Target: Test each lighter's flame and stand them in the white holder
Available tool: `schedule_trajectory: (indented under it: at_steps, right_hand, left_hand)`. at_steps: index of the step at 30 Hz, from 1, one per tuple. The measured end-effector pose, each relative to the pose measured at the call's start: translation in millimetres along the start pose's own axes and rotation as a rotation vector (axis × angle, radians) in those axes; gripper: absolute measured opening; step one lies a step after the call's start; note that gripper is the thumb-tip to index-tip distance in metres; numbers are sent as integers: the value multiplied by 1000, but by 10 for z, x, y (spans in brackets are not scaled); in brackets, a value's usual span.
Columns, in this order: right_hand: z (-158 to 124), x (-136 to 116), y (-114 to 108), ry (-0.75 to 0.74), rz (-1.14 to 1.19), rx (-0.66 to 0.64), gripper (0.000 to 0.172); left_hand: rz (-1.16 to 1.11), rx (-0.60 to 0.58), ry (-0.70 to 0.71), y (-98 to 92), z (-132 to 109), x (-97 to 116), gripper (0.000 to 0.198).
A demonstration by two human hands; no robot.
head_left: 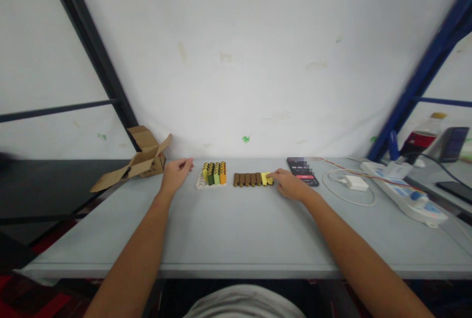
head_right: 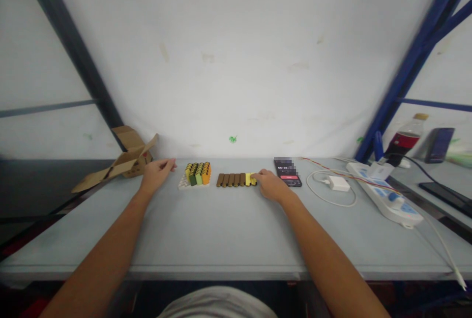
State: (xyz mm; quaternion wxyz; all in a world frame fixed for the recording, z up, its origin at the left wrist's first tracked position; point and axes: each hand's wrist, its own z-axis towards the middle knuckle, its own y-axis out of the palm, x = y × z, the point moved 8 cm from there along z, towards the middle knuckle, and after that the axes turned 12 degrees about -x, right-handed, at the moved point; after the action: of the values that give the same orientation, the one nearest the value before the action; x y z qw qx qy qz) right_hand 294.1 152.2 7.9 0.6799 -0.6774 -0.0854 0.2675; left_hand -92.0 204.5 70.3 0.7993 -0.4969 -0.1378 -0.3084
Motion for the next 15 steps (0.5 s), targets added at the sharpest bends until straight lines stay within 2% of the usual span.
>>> schedule_trajectory:
  at_steps: [7,12,15]
  right_hand:
    - [-44,109,-38,100,5,-60,45]
    - [-106,41,-97,-39,19,-70,37]
    - [-97,48,-108,-74,33,-62,26]
  left_hand:
    - [-18,-25,-21,83,3,-61,44]
    - [-22,-31,-22,94,0,-53,44]
    - [-20,-34,-26,97,1,-58,43]
